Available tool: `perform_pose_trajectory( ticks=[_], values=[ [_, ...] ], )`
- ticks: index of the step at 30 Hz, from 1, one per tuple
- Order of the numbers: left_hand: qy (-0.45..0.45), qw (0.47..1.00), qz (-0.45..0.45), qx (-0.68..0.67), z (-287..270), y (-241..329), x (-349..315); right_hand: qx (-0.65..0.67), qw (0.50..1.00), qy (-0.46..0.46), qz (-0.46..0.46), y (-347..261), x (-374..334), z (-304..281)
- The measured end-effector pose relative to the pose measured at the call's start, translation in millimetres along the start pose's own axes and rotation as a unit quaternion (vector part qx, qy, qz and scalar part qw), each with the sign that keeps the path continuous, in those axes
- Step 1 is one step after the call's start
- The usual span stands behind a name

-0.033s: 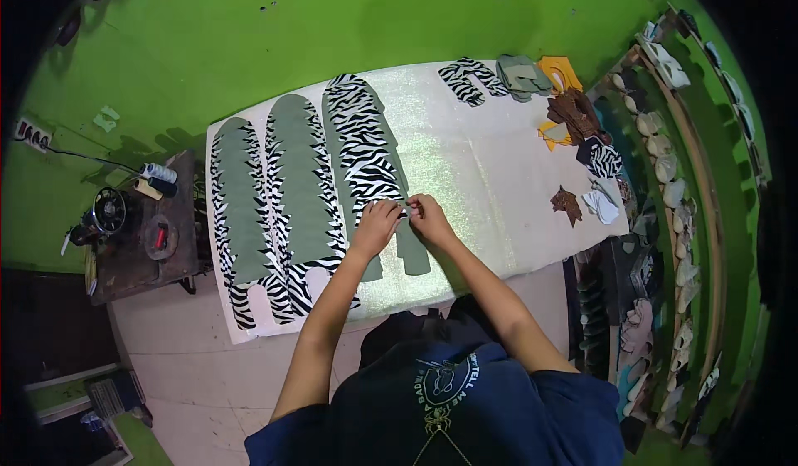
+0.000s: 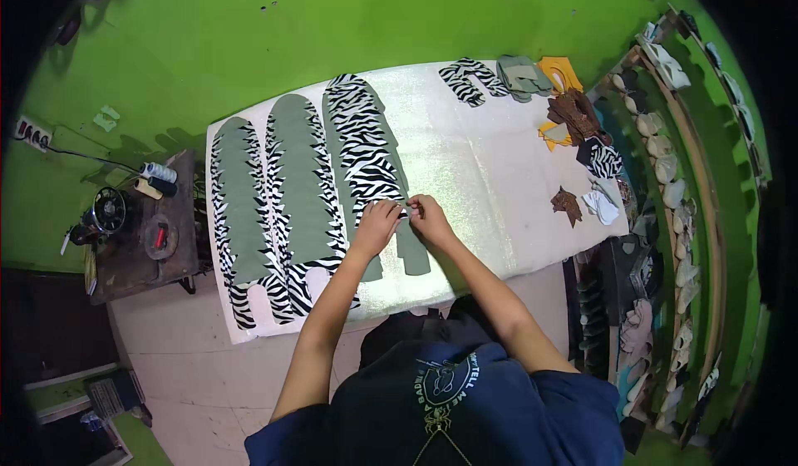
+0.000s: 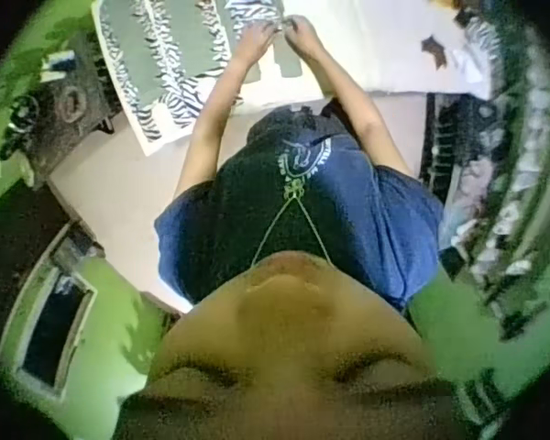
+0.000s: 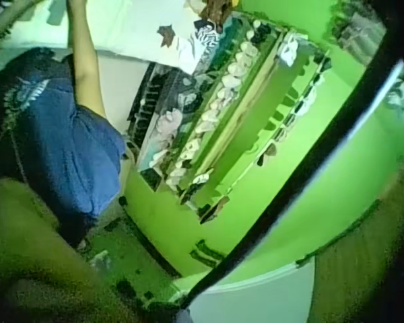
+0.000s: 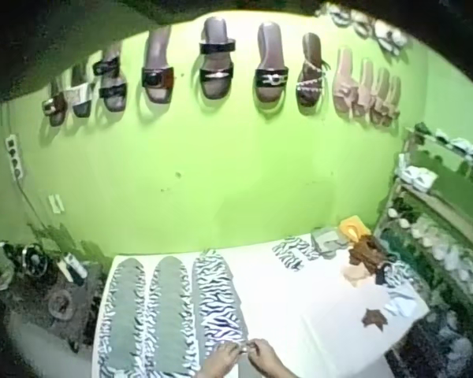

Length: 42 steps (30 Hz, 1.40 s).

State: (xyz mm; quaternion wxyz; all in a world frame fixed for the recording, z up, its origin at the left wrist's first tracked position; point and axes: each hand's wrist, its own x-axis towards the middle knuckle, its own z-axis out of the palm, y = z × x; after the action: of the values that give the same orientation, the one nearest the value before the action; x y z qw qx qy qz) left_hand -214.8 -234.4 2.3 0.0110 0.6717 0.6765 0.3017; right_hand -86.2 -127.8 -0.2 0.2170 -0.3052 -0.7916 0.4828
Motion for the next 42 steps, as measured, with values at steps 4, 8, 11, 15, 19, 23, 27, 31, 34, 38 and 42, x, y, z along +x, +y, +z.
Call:
perform_pose_trajectory(
  ticks=[4,8,11,15,19,23,27,31,34,38,42],
  values=[
    [-0.009,1.0,0.007,0.024,11,-6,-3,-0.02,1.0,0.006,0.0,-1,-1,2],
    [0.001,0.997,0.052,0.051,12,-9,-2,-0.016,1.0,0.01,0.004,2,0,4],
    [-0.001,0.996,0.066,0.068,10,-8,-2,-0.018,1.0,0.01,0.011,3,-1,4],
    [-0.023,0.993,0.073,0.09,10,-7,-6,0.014,1.0,0.0,0.026,4,0,4],
    [-0.013,0.984,0.102,0.142,18,-10,-12,0.009,1.0,0.012,0.019,-1,-2,5],
    [0.0,0.981,0.127,0.149,23,-13,-16,-0.029,0.999,0.021,0.003,-8,-4,5],
    [0.025,0.982,0.132,0.131,25,-9,-17,-0.023,0.999,0.045,-0.009,-4,-5,8],
    [0.006,0.985,0.104,0.14,22,-1,-15,-0.032,0.999,0.041,-0.015,0,-6,9],
    [0.027,0.984,0.109,0.141,25,-5,-18,-0.029,0.999,0.031,-0.007,-6,-7,8],
    [0.034,0.985,0.106,0.134,27,-3,-17,-0.027,0.999,0.039,-0.013,-5,-9,7],
    [0.017,0.988,0.096,0.121,25,0,-15,-0.03,0.999,0.032,-0.008,-4,-10,6]
  ],
)
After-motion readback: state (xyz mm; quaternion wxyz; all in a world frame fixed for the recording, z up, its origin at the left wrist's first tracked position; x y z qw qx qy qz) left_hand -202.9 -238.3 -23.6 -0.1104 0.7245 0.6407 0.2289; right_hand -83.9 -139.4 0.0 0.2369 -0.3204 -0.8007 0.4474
